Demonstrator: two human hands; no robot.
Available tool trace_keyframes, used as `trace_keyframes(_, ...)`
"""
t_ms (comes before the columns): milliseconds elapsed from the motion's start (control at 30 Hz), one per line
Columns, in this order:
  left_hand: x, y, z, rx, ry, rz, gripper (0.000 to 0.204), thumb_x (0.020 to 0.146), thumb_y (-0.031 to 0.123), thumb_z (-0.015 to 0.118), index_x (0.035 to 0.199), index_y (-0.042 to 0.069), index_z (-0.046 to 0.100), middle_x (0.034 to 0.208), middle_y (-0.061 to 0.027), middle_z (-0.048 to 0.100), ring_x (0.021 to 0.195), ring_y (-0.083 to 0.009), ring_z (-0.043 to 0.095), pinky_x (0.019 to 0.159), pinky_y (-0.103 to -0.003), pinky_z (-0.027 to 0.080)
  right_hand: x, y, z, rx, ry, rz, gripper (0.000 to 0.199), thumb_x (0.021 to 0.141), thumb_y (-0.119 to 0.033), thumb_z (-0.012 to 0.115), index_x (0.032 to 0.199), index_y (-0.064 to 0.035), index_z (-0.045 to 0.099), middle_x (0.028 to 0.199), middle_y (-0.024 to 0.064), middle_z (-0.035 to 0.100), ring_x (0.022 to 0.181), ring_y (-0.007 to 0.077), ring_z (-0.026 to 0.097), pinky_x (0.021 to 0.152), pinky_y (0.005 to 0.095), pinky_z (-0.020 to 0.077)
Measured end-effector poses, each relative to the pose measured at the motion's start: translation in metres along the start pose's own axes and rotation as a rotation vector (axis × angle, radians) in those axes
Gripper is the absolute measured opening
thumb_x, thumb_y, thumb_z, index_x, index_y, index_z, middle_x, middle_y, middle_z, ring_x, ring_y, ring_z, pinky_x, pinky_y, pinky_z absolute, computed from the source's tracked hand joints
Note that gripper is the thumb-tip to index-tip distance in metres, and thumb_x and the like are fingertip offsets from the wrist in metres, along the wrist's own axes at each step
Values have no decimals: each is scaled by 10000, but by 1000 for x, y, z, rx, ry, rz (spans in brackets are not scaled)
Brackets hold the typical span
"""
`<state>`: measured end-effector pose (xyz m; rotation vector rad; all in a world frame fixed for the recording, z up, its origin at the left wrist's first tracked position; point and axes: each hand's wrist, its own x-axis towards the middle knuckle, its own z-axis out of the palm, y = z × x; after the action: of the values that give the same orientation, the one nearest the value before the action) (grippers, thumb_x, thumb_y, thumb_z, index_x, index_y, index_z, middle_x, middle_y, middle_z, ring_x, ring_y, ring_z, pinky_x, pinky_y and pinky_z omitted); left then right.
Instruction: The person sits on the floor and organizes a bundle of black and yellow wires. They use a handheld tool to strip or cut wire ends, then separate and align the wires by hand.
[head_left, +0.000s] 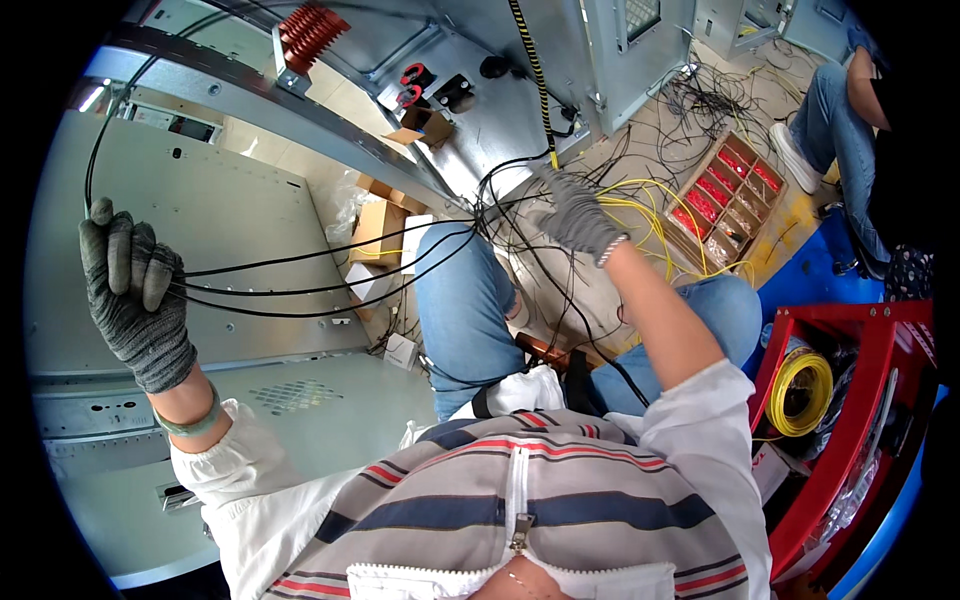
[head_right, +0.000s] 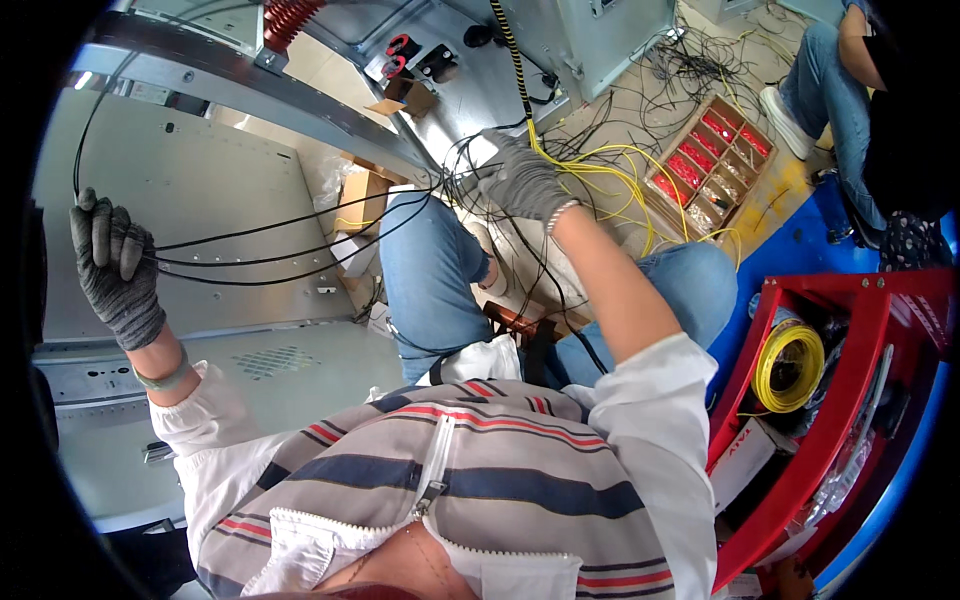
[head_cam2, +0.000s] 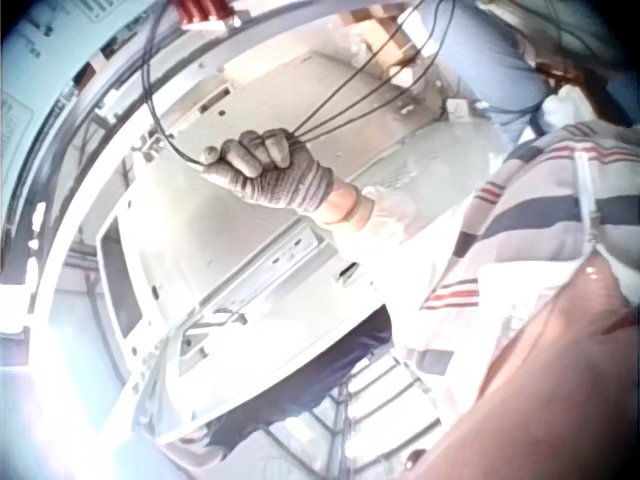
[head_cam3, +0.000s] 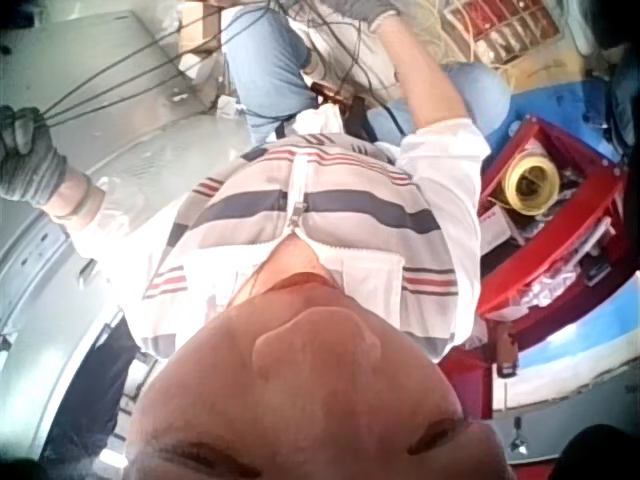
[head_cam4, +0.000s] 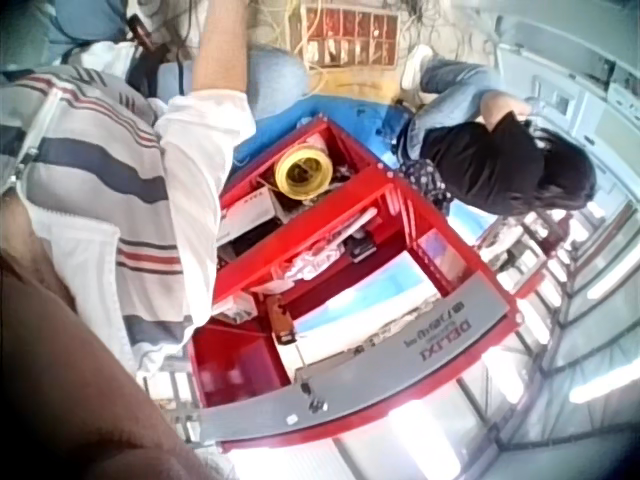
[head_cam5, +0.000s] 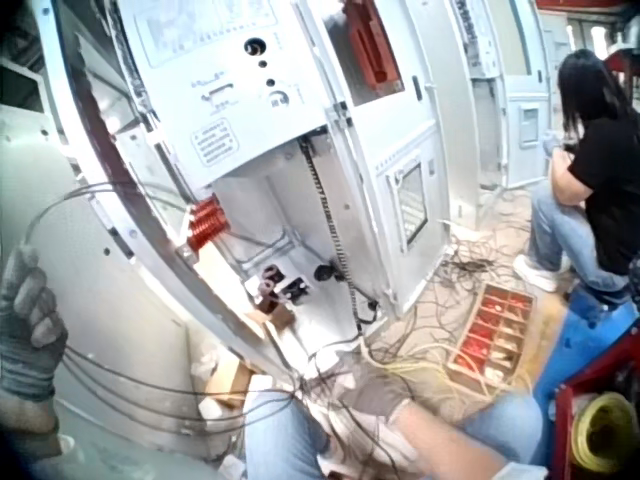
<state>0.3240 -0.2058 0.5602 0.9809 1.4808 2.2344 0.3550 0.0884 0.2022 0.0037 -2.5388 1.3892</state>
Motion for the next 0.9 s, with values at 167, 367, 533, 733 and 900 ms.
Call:
trace_keyframes(167, 0, 25, 7, -17, 86, 53, 185, 923, 155, 362, 942, -14, 434, 512, 22, 312, 366, -44, 224, 282, -149, 241, 26, -27, 36, -428, -149, -33, 698, 690, -254, 578, 1307, -123, 280, 1350, 132, 269, 1254, 285, 248, 1022, 426, 206)
trace_keyframes(367, -2, 39, 30, -23, -18, 148, 203, 892, 46, 316, 998, -84, 430, 509, 24, 375, 323, -38, 267, 333, -128, 346, 58, -12, 32, -599, -220, 102, 745, 717, -258, 603, 1342, -177, 206, 1385, 96, 215, 1288, 268, 186, 1041, 424, 156)
trace_keyframes(533, -16, 73, 25, 154, 186, 186, 202, 891, 39, 320, 983, -99, 435, 637, -46, 449, 419, -81, 376, 576, -158, 426, 67, -12, 26, -600, -182, -144, 424, 705, -272, 628, 1081, -135, 484, 1271, 124, 392, 1202, 282, 341, 987, 403, 265)
trace_keyframes(733, -2, 64, -3, -127, -25, 63, 242, 890, 46, 334, 1009, -143, 426, 820, -153, 547, 497, -117, 445, 644, -227, 420, 63, -1, 12, -406, -310, -33, 580, 749, -153, 581, 1262, -142, 311, 1027, 150, 552, 919, 293, 554, 798, 372, 440)
trace_keyframes(900, -40, 91, 43, -84, 67, 171, 323, 902, 88, 333, 1112, -151, 388, 958, -219, 559, 575, -156, 541, 806, -280, 425, 71, -44, 3, -635, -535, -195, 802, 720, 9, 521, 1364, -250, 120, 1039, 159, 526, 857, 309, 565, 745, 395, 453)
